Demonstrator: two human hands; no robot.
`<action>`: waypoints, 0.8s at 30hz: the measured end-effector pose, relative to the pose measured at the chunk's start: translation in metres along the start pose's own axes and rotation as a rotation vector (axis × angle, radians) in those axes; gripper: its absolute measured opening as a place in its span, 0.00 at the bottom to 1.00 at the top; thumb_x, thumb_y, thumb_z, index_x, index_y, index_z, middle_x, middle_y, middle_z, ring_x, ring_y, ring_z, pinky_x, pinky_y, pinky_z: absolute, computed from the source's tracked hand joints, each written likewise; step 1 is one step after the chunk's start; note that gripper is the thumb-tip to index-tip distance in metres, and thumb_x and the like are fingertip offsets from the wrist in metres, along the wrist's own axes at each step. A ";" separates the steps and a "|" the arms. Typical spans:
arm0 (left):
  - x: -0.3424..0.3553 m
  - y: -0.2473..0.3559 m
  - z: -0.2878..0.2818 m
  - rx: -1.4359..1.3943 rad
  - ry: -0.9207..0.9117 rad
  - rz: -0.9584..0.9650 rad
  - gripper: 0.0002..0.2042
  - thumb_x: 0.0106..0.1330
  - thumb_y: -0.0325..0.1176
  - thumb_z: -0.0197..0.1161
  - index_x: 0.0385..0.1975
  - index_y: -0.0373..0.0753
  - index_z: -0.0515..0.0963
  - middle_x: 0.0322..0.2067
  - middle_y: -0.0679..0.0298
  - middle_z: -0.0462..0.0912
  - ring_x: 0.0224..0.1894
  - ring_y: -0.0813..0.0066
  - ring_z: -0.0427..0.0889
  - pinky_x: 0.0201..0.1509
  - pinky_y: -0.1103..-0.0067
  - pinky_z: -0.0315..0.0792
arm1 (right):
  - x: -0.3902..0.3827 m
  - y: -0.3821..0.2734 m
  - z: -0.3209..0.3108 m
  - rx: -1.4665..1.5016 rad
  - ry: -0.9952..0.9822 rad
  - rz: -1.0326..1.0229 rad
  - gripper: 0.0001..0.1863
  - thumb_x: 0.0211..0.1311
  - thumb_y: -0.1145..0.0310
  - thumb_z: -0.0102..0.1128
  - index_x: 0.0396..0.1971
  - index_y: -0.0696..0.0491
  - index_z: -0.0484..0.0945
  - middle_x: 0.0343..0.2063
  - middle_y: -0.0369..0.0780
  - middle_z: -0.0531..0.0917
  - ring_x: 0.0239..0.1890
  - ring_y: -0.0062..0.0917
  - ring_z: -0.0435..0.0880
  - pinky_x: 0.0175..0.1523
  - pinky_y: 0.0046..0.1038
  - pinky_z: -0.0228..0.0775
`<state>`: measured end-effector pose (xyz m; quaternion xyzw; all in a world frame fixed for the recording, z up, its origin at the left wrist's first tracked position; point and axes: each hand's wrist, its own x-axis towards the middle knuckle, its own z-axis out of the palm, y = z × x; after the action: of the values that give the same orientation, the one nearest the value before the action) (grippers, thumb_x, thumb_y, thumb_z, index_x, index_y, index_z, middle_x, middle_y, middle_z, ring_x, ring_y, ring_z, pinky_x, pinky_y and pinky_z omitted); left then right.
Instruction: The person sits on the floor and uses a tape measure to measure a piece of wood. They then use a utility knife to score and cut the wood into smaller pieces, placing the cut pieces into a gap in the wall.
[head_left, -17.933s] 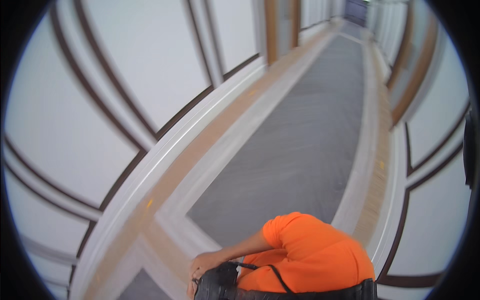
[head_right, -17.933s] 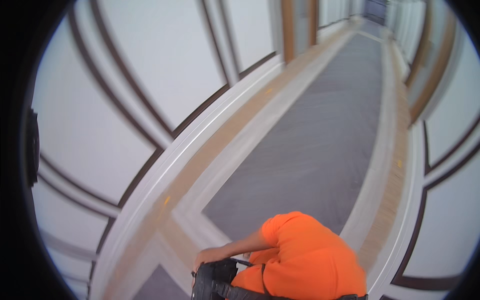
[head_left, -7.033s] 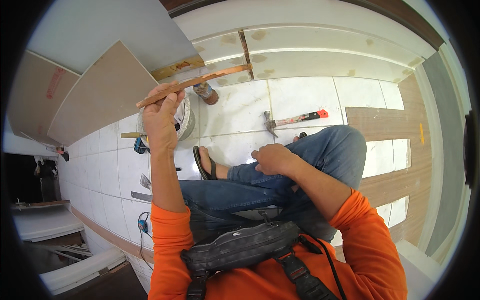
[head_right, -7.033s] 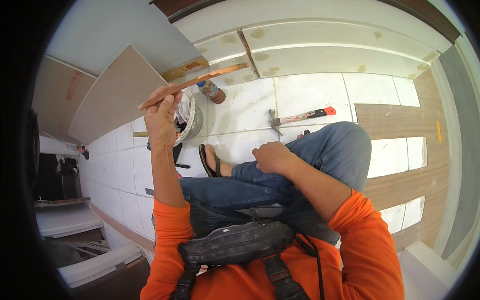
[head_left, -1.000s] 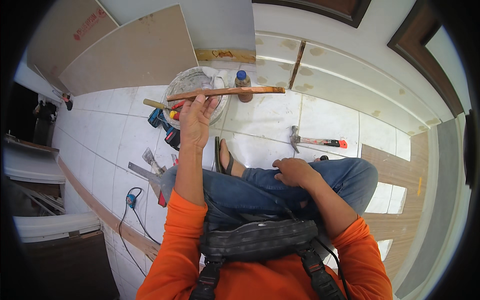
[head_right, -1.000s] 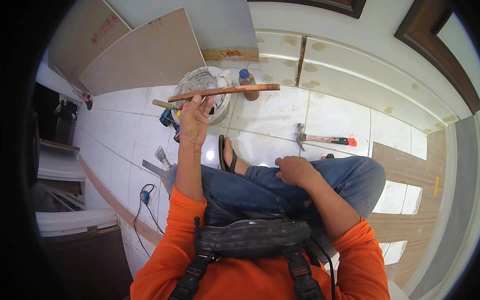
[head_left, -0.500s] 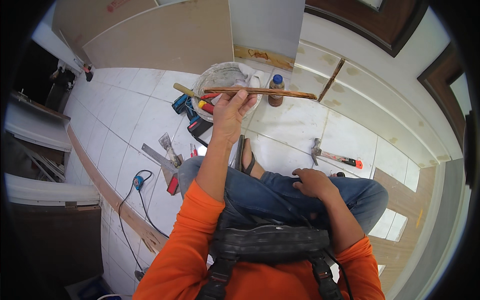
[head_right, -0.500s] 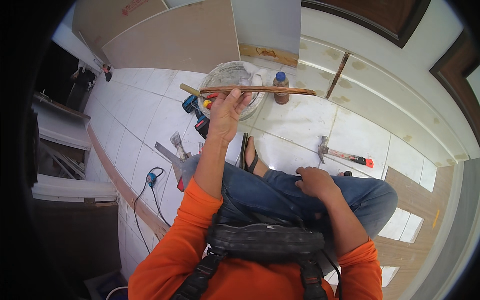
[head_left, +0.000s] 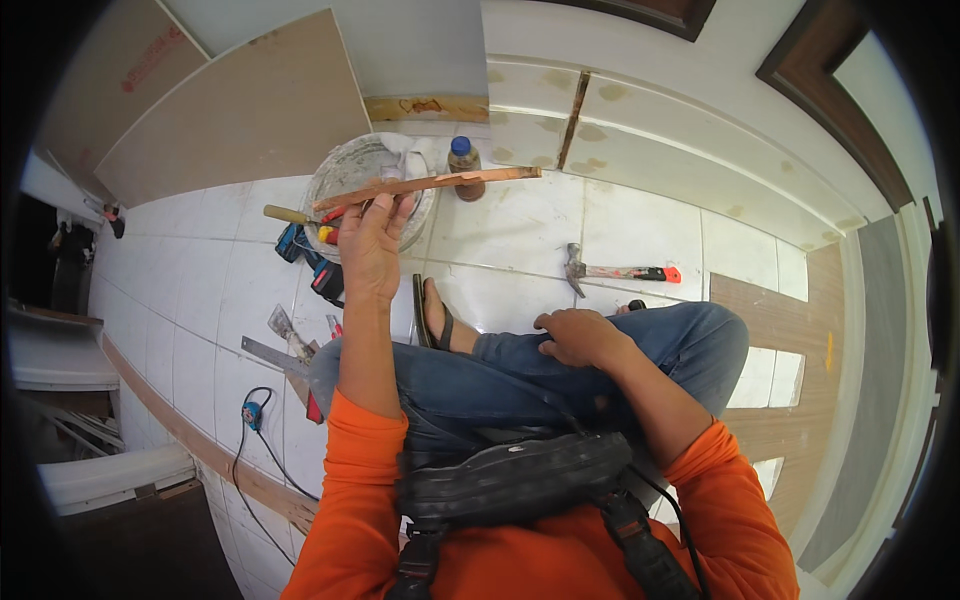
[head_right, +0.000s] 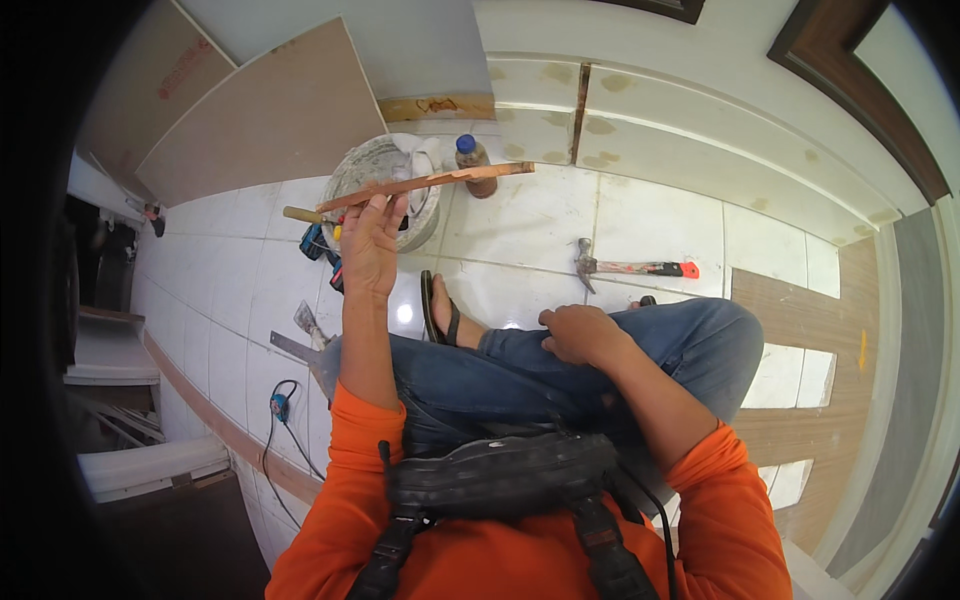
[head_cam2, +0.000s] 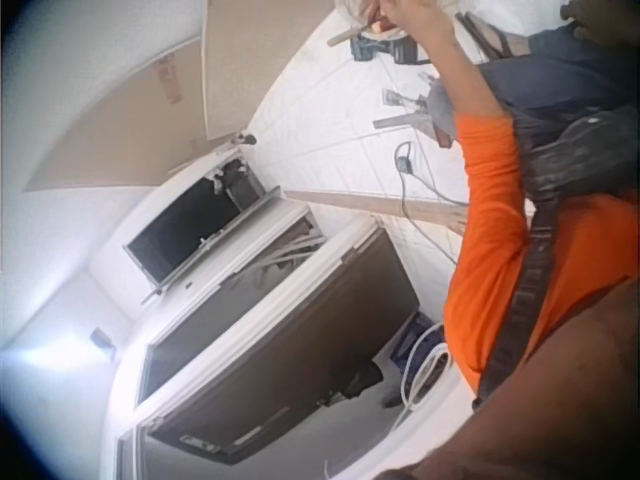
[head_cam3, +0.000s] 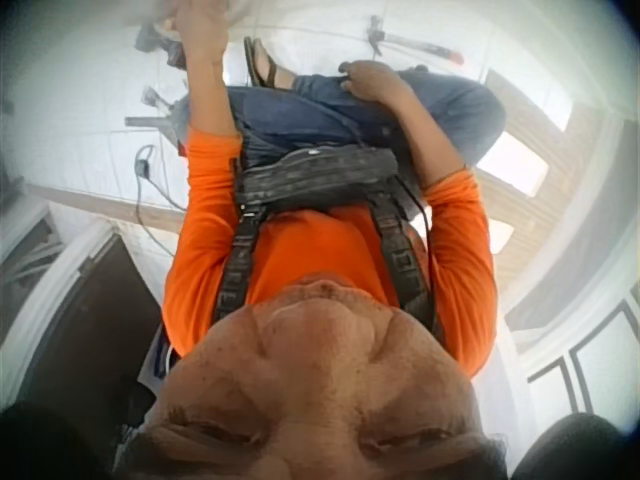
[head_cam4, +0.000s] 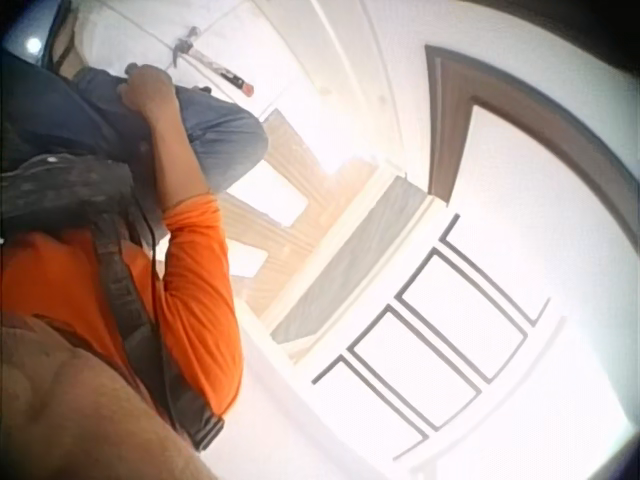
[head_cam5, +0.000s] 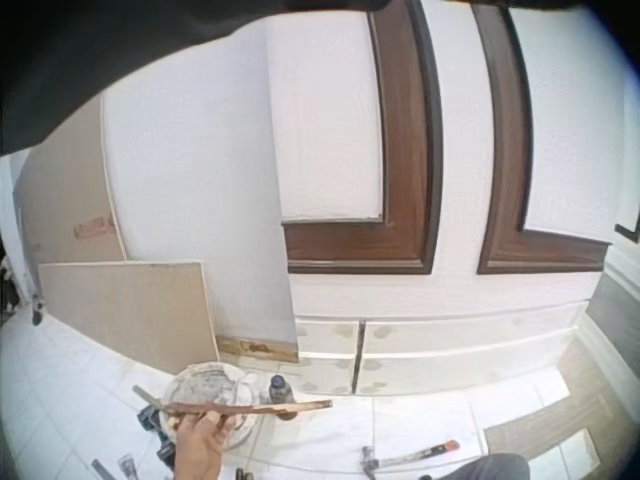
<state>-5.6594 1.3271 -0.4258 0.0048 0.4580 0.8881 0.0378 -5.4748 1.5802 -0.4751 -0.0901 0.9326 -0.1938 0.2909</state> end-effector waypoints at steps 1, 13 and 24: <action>0.000 -0.001 0.002 -0.007 0.027 -0.004 0.15 0.72 0.23 0.61 0.57 0.32 0.73 0.52 0.58 0.80 0.52 0.67 0.84 0.58 0.76 0.83 | 0.000 0.002 0.001 -0.001 0.002 0.007 0.22 0.67 0.57 0.61 0.56 0.55 0.79 0.47 0.50 0.86 0.54 0.45 0.84 0.59 0.44 0.75; -0.003 -0.005 0.003 0.081 0.002 -0.017 0.18 0.71 0.23 0.62 0.59 0.31 0.71 0.54 0.53 0.81 0.53 0.62 0.85 0.59 0.74 0.83 | 0.000 -0.002 -0.001 -0.002 -0.045 0.039 0.23 0.68 0.57 0.61 0.57 0.54 0.78 0.50 0.49 0.85 0.56 0.44 0.83 0.60 0.43 0.74; -0.004 -0.008 0.004 0.099 0.005 -0.028 0.15 0.72 0.24 0.63 0.55 0.32 0.74 0.50 0.57 0.82 0.51 0.65 0.85 0.57 0.75 0.83 | 0.002 -0.005 -0.006 -0.018 -0.082 0.057 0.24 0.69 0.56 0.60 0.59 0.53 0.77 0.51 0.48 0.84 0.57 0.43 0.82 0.62 0.42 0.73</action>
<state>-5.6547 1.3347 -0.4293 -0.0021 0.5014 0.8638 0.0489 -5.4794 1.5770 -0.4690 -0.0742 0.9237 -0.1734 0.3335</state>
